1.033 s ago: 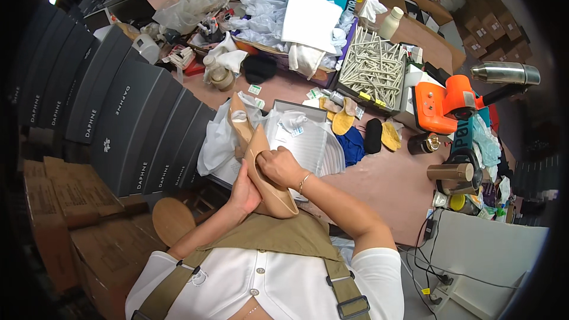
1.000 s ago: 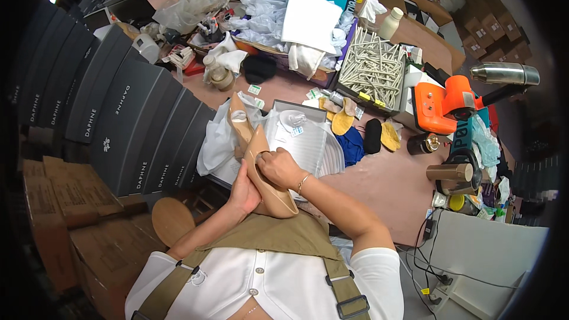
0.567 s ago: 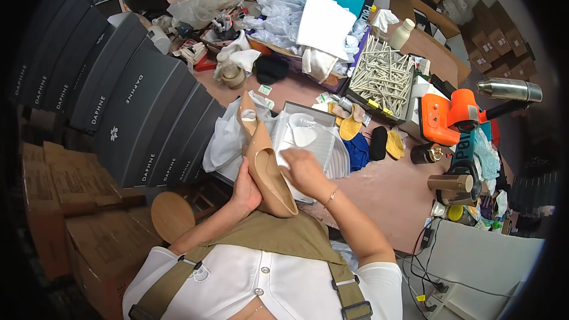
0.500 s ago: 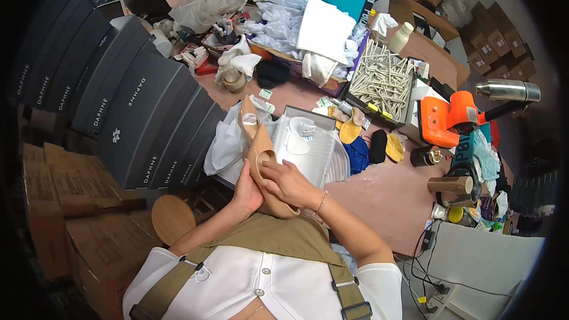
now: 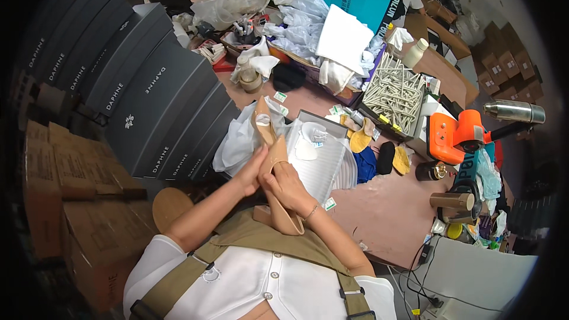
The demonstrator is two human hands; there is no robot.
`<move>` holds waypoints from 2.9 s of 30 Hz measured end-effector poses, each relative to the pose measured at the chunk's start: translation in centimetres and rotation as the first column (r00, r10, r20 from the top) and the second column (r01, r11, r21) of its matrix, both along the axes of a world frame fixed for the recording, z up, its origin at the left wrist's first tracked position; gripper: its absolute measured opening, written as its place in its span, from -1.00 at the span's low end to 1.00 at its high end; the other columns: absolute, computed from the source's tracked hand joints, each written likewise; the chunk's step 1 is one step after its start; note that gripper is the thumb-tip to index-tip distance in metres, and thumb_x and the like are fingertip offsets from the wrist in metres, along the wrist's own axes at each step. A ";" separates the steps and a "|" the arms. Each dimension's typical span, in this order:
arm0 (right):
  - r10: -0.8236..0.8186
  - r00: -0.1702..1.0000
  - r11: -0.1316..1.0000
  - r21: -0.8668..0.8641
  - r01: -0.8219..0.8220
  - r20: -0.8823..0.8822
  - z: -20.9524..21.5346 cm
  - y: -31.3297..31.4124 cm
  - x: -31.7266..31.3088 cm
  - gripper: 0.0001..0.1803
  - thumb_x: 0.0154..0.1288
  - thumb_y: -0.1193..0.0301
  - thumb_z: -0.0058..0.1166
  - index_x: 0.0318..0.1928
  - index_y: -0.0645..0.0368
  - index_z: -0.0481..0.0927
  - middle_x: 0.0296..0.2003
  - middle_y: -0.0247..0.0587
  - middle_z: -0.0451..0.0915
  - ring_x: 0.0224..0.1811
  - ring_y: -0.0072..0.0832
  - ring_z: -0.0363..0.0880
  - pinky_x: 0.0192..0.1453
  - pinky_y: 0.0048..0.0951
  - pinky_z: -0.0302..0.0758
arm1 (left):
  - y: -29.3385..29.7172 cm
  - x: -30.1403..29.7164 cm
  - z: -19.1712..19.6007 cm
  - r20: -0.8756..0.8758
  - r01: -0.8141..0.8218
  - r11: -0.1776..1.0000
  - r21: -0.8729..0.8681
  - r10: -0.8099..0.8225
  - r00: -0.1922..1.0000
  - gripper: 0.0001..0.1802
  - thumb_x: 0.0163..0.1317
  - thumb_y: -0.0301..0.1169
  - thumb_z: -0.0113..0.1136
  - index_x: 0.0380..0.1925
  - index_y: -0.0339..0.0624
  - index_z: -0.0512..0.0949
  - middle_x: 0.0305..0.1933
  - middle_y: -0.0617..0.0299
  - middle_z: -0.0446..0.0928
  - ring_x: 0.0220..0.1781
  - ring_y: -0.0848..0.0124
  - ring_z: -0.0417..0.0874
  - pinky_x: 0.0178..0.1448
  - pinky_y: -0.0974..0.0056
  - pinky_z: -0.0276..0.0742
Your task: The recorder is inspecting and packing pairs of high-heeled shoes into branded boxes with protective wrapping.
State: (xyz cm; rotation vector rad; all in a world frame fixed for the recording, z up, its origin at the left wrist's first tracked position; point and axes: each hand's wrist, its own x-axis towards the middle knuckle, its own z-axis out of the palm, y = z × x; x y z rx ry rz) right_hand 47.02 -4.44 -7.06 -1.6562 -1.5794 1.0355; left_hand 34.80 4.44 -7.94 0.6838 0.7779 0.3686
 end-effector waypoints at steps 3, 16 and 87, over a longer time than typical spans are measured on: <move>0.047 0.990 0.998 -0.047 -0.041 0.132 -0.8 0.6 -1.0 -0.29 0.46 -0.08 -0.46 -0.03 0.42 0.41 -0.03 0.25 0.38 0.16 0.10 0.27 0.39 0.16 -0.08 | 2.2 1.0 -2.6 0.006 0.074 0.997 -0.037 -0.074 0.997 -0.39 0.43 0.06 -0.22 0.29 -0.11 0.20 0.16 0.14 0.40 0.15 0.34 0.47 0.19 0.22 0.45; -0.323 0.842 0.906 0.117 0.408 -0.432 6.8 -4.2 3.9 -0.43 0.48 0.22 -0.18 0.38 0.20 0.13 0.01 0.04 0.54 0.05 -0.21 0.56 0.24 -0.23 0.41 | 3.3 2.2 2.6 0.103 -0.074 0.883 0.464 0.029 0.994 -0.48 0.48 -0.12 -0.18 0.25 -0.27 0.26 0.12 0.19 0.39 0.14 0.45 0.40 0.24 0.36 0.30; -0.331 0.932 0.939 0.146 0.311 0.145 -3.9 1.2 10.5 -0.52 0.15 0.18 0.24 -0.11 0.36 0.53 -0.23 0.06 0.60 -0.22 -0.15 0.63 -0.19 -0.20 0.59 | 8.5 0.8 4.3 0.177 0.371 0.924 -0.093 -0.352 0.919 -0.48 0.40 0.01 -0.18 -0.24 -0.29 0.45 -0.26 -0.02 0.56 -0.26 0.09 0.66 -0.12 0.01 0.61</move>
